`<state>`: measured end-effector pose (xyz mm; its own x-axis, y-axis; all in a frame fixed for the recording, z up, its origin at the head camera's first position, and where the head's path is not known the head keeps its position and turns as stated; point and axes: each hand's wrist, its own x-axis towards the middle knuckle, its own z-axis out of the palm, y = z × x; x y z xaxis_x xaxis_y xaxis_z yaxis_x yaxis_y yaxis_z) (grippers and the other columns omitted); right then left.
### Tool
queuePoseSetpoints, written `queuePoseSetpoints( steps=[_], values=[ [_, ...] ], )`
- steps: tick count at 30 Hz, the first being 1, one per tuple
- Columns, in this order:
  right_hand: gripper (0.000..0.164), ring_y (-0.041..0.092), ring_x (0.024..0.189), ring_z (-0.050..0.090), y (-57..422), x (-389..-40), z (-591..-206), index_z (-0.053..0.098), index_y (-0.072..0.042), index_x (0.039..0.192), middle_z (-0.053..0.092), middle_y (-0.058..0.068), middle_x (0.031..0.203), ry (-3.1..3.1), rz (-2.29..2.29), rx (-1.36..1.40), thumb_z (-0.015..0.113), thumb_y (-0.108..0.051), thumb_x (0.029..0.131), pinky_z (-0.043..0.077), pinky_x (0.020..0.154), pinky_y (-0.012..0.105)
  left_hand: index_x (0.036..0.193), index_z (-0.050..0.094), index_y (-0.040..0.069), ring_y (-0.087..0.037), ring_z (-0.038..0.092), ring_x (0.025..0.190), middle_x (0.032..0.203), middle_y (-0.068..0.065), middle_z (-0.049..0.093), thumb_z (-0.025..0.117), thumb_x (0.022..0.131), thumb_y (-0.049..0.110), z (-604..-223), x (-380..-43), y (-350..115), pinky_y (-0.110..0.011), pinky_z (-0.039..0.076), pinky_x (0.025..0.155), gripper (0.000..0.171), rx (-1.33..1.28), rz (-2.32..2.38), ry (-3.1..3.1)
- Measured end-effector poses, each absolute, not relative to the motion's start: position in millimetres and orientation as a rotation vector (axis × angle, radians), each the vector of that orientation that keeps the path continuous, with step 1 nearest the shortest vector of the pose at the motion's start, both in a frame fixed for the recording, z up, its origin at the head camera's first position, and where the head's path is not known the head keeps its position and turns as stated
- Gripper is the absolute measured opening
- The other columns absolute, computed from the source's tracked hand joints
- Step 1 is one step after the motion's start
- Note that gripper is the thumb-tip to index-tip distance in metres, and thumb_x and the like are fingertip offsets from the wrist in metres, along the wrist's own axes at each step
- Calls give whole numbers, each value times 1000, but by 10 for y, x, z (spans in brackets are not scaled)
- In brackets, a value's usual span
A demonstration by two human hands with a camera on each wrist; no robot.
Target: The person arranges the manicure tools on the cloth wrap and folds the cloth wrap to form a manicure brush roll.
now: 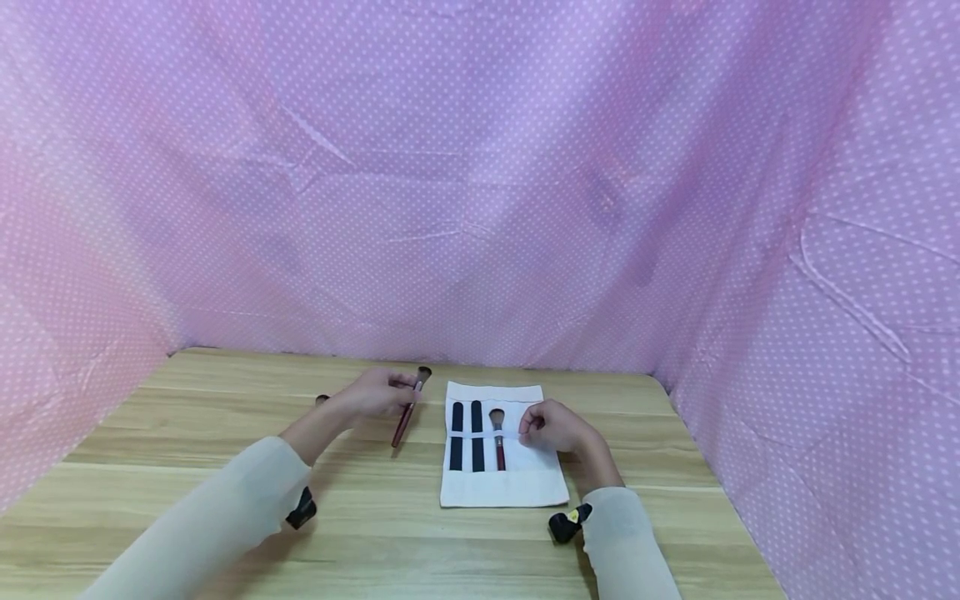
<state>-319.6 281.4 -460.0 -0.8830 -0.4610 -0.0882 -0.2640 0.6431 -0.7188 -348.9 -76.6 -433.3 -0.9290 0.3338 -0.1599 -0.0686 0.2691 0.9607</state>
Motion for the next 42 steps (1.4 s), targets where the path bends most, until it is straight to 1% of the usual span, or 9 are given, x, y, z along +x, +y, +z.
queuePoseSetpoints(
  steps=[5,11,14,17,19,20,25,33,42],
  values=[
    [12,18,78,53,2804,-3205,-4599,70,-7,88,60,0,79,2589,-1090,-564,69,4,91,44,69,26,122,64,-9,-20,65,94,111,-17,65,66,96,-1,-4358,-3560,-543,-33,60,85,27,217,1842,2113],
    [15,19,79,52,2802,-3209,-4603,70,-5,88,60,2,80,2588,-1108,-565,65,8,91,43,70,26,121,64,-7,-21,65,94,110,-15,65,69,96,1,-4413,-3611,-271,-33,60,86,26,211,1959,2033],
    [13,19,79,52,2802,-3204,-4608,70,-5,88,60,2,80,2592,-1109,-552,66,7,92,43,69,25,123,62,-9,-23,66,98,115,-21,65,67,97,0,-4434,-3614,-127,-37,60,88,28,213,2040,1993],
    [13,19,79,53,2808,-3207,-4613,70,-6,89,60,2,81,2600,-1100,-553,66,5,92,44,69,25,126,59,-11,-23,67,98,117,-23,65,66,97,-1,-4475,-3622,20,-38,60,90,31,211,2123,1965],
    [13,19,81,53,2813,-3216,-4617,70,-7,89,60,1,82,2609,-1086,-553,65,5,93,44,71,25,128,58,-12,-23,67,97,115,-22,65,66,97,-1,-4494,-3623,111,-38,60,90,34,192,2179,1926],
    [14,18,81,53,2817,-3220,-4620,70,-7,89,61,2,82,2609,-1085,-563,65,5,92,45,71,25,128,58,-12,-22,67,97,113,-20,65,67,96,-1,-4502,-3625,154,-38,60,89,34,181,2204,1911],
    [12,16,79,54,2822,-3240,-4634,71,-5,90,61,2,81,2599,-1096,-602,65,6,92,45,70,24,124,60,-9,-19,67,93,108,-13,64,70,95,0,-4508,-3621,353,-34,61,86,32,106,2305,1827],
    [16,18,79,54,2808,-3234,-4627,71,-5,90,62,3,82,2607,-1096,-622,61,9,90,45,69,24,117,63,-7,-20,68,87,102,-13,63,71,93,-3,-4504,-3578,615,-32,62,82,25,71,2367,1821],
    [19,15,77,55,2818,-3238,-4644,72,-4,90,63,1,81,2577,-1112,-630,59,10,90,45,69,23,113,65,-6,-18,67,83,98,-11,64,70,93,-5,-4539,-3546,795,-31,62,79,22,67,2340,1880]
  ],
)
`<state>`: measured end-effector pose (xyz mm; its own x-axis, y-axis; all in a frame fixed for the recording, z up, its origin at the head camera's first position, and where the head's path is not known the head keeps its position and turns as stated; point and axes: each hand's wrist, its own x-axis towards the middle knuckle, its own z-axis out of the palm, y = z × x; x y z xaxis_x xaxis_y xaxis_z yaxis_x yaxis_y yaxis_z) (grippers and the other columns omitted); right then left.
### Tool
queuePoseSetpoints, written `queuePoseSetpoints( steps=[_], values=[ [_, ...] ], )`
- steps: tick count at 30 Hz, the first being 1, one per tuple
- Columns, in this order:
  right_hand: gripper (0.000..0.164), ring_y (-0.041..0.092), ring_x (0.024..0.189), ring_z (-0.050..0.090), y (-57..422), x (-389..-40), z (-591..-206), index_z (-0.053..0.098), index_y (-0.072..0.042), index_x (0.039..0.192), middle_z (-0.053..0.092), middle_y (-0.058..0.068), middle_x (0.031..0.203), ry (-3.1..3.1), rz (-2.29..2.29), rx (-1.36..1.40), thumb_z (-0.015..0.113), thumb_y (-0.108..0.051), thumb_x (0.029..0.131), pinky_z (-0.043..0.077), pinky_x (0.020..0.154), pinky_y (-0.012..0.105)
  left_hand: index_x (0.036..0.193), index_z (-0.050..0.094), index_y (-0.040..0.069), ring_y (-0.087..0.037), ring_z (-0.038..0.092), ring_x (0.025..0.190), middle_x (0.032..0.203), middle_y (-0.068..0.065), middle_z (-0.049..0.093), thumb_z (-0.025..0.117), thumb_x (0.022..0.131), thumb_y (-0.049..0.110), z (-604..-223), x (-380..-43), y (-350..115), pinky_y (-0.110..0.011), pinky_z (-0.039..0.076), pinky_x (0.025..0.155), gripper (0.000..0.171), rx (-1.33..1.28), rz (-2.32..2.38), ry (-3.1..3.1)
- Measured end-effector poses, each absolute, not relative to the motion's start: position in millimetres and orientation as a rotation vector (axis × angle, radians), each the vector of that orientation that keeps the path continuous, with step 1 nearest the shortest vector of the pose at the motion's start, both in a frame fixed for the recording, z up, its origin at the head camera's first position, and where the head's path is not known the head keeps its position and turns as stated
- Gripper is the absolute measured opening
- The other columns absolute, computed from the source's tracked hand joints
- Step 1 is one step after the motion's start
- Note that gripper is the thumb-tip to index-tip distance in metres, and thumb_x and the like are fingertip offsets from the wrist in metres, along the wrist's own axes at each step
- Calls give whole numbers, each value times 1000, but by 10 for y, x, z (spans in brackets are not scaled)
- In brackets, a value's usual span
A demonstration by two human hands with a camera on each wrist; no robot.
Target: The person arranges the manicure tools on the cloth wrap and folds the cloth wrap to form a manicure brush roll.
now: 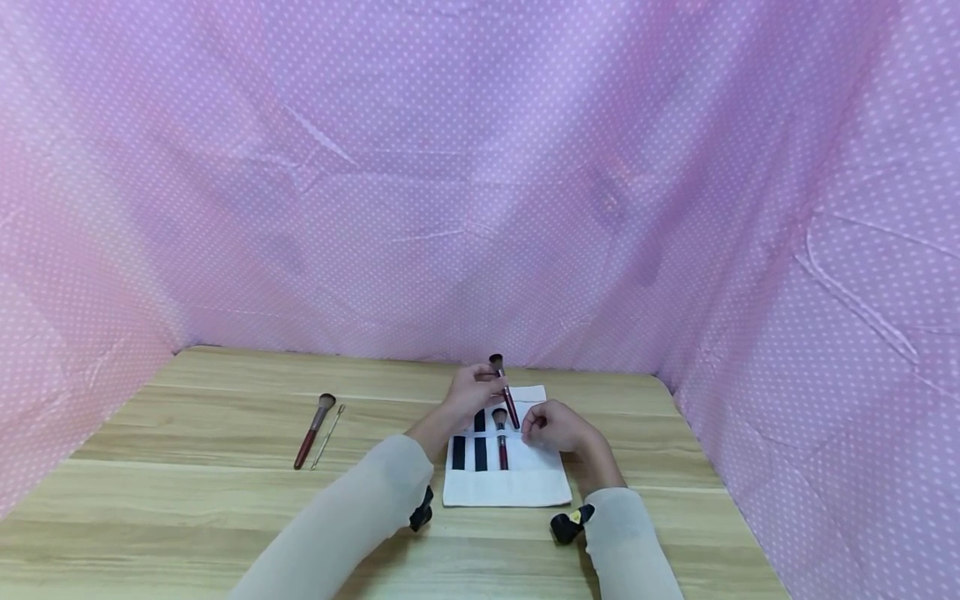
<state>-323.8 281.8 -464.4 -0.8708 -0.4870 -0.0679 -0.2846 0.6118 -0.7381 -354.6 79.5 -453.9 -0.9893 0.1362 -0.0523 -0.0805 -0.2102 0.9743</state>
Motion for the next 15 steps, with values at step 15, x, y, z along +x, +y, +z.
queuePoseSetpoints(
  steps=[15],
  values=[
    [20,17,78,54,2836,-3241,-4642,71,-4,89,63,4,82,2571,-1118,-672,59,12,90,45,70,23,114,66,-5,-19,69,86,100,-10,65,71,94,-1,-4639,-3586,828,-28,62,76,21,104,2231,1985]
  ],
)
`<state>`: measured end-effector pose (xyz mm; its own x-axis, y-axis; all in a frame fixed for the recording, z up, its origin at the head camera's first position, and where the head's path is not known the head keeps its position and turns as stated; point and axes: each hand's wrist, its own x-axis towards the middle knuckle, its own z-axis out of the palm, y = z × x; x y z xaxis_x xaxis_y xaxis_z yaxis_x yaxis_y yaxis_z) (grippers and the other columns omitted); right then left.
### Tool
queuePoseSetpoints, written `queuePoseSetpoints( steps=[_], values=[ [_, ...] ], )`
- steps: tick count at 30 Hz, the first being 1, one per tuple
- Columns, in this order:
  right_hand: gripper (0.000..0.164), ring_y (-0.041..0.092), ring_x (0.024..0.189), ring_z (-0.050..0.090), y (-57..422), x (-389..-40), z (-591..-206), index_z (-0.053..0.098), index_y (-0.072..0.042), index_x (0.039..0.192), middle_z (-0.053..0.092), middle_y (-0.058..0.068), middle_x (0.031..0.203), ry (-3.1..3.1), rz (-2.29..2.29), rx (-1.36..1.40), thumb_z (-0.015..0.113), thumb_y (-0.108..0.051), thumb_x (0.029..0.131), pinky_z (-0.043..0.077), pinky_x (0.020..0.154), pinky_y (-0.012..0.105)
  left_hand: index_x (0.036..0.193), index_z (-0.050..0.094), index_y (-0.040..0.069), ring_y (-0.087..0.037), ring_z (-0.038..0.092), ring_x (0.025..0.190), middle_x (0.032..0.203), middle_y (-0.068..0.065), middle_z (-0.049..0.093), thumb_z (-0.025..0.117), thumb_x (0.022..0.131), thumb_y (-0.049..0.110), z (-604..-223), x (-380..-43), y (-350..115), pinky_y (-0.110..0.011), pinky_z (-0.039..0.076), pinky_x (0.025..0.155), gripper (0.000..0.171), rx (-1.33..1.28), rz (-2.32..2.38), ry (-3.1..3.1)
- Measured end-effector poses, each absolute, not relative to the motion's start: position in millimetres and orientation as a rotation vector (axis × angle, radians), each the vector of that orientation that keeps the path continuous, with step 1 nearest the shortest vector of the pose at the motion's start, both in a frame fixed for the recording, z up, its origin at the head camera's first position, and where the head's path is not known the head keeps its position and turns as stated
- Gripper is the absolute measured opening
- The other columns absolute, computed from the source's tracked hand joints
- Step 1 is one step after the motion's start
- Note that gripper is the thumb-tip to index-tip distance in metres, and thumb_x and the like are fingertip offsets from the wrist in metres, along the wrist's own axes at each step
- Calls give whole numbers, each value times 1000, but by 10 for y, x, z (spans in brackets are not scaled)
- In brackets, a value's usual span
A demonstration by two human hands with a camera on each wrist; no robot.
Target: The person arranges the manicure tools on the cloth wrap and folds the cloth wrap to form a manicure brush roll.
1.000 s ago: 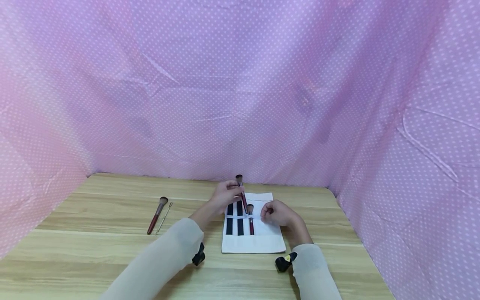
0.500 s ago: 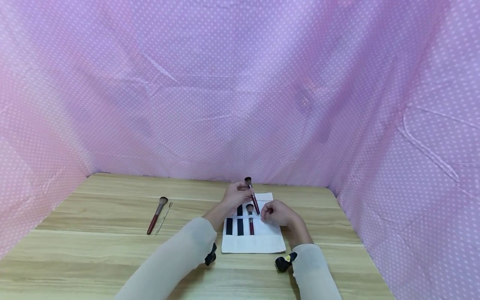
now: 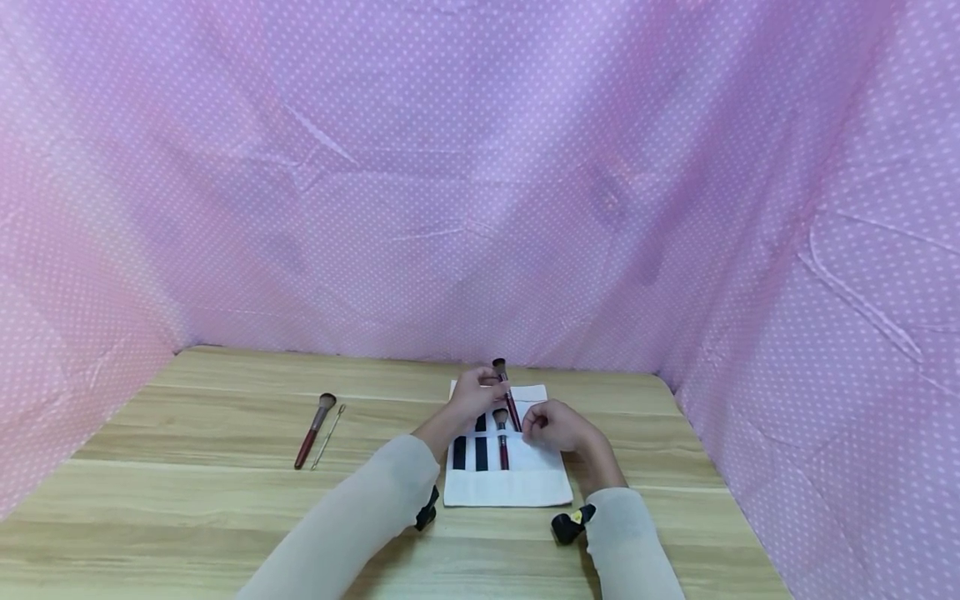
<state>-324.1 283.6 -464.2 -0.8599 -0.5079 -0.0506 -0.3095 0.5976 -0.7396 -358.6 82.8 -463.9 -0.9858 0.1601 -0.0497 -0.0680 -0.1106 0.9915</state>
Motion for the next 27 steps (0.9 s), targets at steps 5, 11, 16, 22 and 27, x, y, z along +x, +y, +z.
queuePoseSetpoints(
  steps=[5,11,16,22,27],
  values=[
    [14,17,77,53,2844,-3240,-4643,69,-4,89,61,5,81,2555,-1155,-679,64,9,90,43,68,23,123,64,-3,-20,70,88,107,-13,68,70,96,2,-4657,-3623,858,-28,61,76,27,123,2191,2029],
    [12,16,77,53,2837,-3241,-4647,68,-5,89,61,2,81,2558,-1132,-692,66,6,92,44,68,24,136,56,-4,-21,71,95,121,-18,68,67,98,3,-4671,-3643,882,-28,61,78,40,152,2173,2000],
    [12,17,76,54,2835,-3241,-4652,68,-7,88,62,2,81,2556,-1108,-676,66,4,94,46,68,25,141,52,-4,-20,71,90,120,-18,68,66,100,4,-4664,-3633,893,-28,61,77,44,169,2136,2037],
    [14,18,79,54,2830,-3250,-4646,68,-7,89,62,2,83,2565,-1107,-674,65,6,93,45,70,26,142,52,-3,-18,69,86,114,-15,68,64,101,6,-4690,-3658,879,-28,61,77,44,162,2094,2045],
    [14,19,80,53,2827,-3260,-4647,68,-7,90,61,2,84,2578,-1109,-665,65,6,92,45,71,27,142,54,-2,-17,67,86,111,-13,68,64,101,5,-4677,-3667,875,-28,61,77,43,171,2060,2067]
  ],
)
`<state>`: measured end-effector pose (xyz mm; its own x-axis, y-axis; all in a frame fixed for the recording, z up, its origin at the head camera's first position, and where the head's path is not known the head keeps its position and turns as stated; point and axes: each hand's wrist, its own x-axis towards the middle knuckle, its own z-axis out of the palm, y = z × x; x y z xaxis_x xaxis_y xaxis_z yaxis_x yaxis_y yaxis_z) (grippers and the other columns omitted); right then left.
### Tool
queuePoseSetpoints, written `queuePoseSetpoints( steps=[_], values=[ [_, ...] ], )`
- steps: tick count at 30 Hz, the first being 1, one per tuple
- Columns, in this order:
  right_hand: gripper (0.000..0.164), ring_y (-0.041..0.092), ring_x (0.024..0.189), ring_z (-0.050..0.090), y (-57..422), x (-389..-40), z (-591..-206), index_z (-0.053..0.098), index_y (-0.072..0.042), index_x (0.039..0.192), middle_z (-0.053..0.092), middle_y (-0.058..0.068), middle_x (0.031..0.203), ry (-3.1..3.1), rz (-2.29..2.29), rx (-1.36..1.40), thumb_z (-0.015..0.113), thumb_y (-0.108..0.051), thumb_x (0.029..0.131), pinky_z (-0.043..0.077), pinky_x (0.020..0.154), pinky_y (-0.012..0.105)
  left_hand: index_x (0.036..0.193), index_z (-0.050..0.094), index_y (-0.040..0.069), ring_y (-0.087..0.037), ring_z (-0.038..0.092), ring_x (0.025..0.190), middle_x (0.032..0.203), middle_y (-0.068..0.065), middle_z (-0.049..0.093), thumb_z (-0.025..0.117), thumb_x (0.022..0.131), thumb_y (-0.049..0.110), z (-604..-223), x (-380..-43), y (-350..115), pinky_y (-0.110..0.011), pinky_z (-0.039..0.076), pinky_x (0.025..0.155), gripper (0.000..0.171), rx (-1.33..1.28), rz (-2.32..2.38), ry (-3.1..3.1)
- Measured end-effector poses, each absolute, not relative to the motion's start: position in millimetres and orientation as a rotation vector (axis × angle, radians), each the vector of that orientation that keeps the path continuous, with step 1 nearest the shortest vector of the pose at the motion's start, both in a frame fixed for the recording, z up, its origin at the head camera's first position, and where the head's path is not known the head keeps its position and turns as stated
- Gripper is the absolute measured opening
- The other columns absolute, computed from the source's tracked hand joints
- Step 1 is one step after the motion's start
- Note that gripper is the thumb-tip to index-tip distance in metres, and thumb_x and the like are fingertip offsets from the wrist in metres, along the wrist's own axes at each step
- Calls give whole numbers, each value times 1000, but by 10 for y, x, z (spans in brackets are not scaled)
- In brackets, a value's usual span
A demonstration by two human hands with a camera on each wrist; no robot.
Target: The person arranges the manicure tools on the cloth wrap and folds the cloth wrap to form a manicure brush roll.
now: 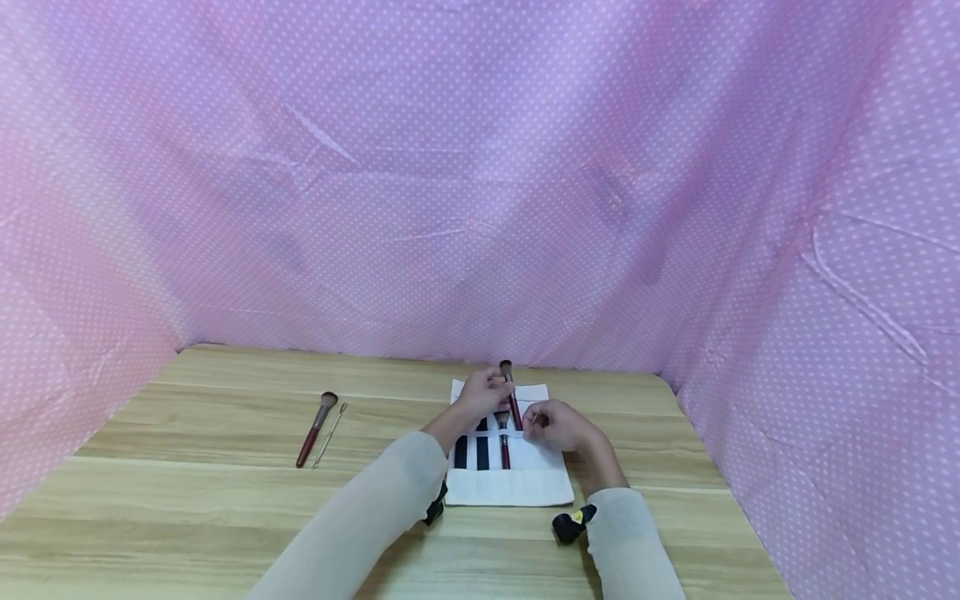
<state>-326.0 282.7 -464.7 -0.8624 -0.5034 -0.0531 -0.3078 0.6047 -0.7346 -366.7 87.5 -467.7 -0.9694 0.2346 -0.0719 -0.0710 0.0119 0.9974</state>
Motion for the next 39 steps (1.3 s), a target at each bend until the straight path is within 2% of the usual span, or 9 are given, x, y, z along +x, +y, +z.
queuePoseSetpoints(
  steps=[10,15,17,18,21,25,31,35,39],
  values=[
    [15,20,83,55,2826,-3239,-4649,68,-12,93,61,0,85,2642,-1052,-651,66,3,93,45,74,29,127,63,-2,-16,67,82,109,-11,71,64,101,5,-4681,-3682,902,-27,60,76,28,221,1952,2141],
    [15,19,81,55,2828,-3238,-4646,67,-10,93,60,1,85,2625,-1082,-664,65,4,93,45,73,28,109,66,1,-15,67,76,97,-7,72,65,100,5,-4683,-3692,905,-26,58,67,11,274,1893,2199],
    [15,18,81,54,2829,-3240,-4643,67,-10,93,60,1,84,2611,-1107,-674,64,5,93,45,72,27,107,66,2,-13,66,72,92,-3,72,65,100,6,-4676,-3685,896,-23,55,65,9,280,1866,2230],
    [15,18,80,54,2827,-3240,-4643,67,-9,93,60,2,84,2606,-1116,-680,64,6,93,45,72,26,108,66,0,-12,66,72,90,-3,71,64,100,6,-4671,-3679,890,-23,54,64,10,279,1855,2241],
    [15,18,79,53,2826,-3243,-4644,67,-7,93,60,3,84,2597,-1134,-699,63,7,92,44,70,26,125,62,-2,-12,65,72,88,-3,71,65,100,8,-4666,-3668,878,-21,52,66,27,267,1833,2267],
    [16,17,78,54,2817,-3240,-4635,68,-7,92,61,2,83,2616,-1116,-690,63,8,91,44,70,25,147,48,0,-14,65,74,95,-7,73,65,101,8,-4691,-3690,879,-23,53,67,50,260,1816,2257],
    [14,16,77,55,2789,-3233,-4602,68,-8,93,62,0,82,2642,-1069,-694,65,6,92,45,68,26,143,51,4,-16,65,81,115,-10,67,64,100,4,-4696,-3683,871,-26,55,67,45,272,1848,2224],
    [16,17,77,55,2788,-3223,-4601,68,-7,92,62,2,82,2630,-1073,-686,63,8,92,44,68,26,144,50,6,-16,64,83,127,-10,61,65,99,3,-4702,-3681,878,-26,55,68,47,286,1869,2219],
    [16,17,76,54,2801,-3216,-4613,68,-7,92,62,3,82,2620,-1090,-676,62,9,91,44,68,27,143,51,6,-18,64,83,126,-11,62,64,99,2,-4708,-3683,885,-27,56,66,45,294,1887,2191]
  ],
)
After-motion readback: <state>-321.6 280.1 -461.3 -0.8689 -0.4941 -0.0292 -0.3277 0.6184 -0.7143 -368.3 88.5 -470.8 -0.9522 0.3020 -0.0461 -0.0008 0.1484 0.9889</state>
